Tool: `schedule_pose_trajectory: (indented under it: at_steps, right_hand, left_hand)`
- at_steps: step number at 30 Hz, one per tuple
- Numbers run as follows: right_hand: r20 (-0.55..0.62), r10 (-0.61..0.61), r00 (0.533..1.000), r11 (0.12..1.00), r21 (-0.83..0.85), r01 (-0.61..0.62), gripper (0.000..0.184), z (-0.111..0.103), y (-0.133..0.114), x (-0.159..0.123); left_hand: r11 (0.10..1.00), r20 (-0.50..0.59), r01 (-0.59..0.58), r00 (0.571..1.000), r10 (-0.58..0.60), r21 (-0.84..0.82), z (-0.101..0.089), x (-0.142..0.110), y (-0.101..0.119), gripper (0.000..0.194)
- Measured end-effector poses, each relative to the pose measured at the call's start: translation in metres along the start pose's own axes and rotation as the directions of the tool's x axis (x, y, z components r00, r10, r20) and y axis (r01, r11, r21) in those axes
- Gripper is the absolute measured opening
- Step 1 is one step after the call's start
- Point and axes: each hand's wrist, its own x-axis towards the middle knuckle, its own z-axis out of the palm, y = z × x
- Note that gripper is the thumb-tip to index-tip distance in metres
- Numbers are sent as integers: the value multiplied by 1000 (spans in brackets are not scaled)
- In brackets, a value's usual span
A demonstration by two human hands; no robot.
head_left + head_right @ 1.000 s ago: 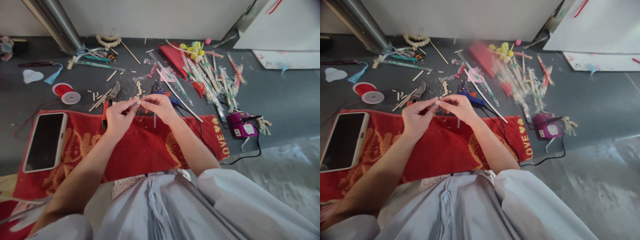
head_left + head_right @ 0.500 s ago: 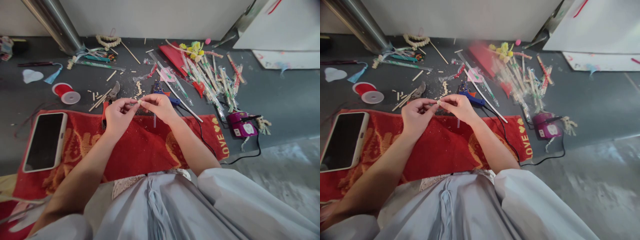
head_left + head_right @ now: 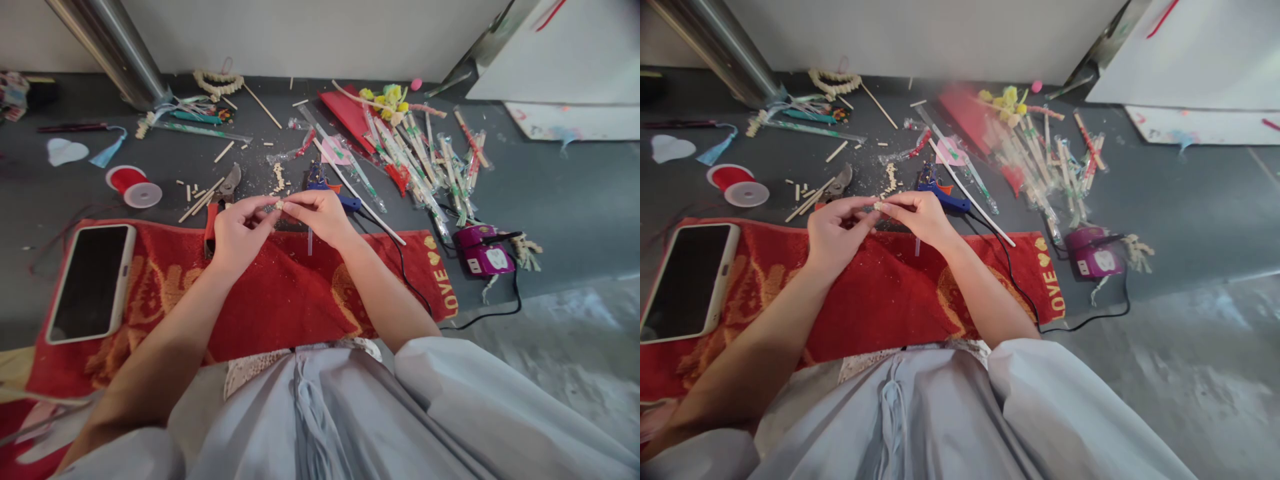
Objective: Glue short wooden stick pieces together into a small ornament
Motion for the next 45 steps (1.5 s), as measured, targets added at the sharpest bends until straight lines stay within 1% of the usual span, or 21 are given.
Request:
schedule_pose_trajectory:
  at_steps: [3,6,11,18,23,26,31,34,41,45]
  right_hand:
    - [-9,8,1000,1000,19,-7,43,0,1,0]
    - [-30,20,999,997,75,-18,45,2,0,1]
    - [-79,15,997,992,129,-4,46,5,-3,0]
    - [-57,-49,997,997,63,52,41,3,-1,-2]
    - [-97,-32,995,998,44,37,45,4,-1,-1]
    - [-109,-47,993,998,38,52,46,5,-3,-2]
    - [-100,-104,990,991,70,111,36,5,-3,-3]
    - [-106,-95,990,994,43,100,34,4,-3,-4]
    - [-71,-90,993,996,4,91,36,3,2,-3]
    - [-78,-90,993,996,-15,89,31,5,1,-4]
  left_hand:
    - [1000,2,-2,1000,2,-5,0,0,2,17]
    - [1000,-12,-10,1000,10,-20,0,-1,5,14]
    - [999,-38,-39,999,38,-19,2,-1,6,17]
    - [999,-53,-34,998,35,12,2,-2,5,16]
    - [999,-50,-26,998,27,22,2,-2,7,15]
    - [999,-36,-28,999,28,16,1,-3,10,12]
    - [999,-35,-47,998,48,4,0,-3,10,7]
    - [998,-48,-63,997,63,12,1,-3,7,7]
    - [999,-37,-28,999,29,19,2,-3,2,6]
    - [998,-40,-56,998,56,13,3,-3,1,6]
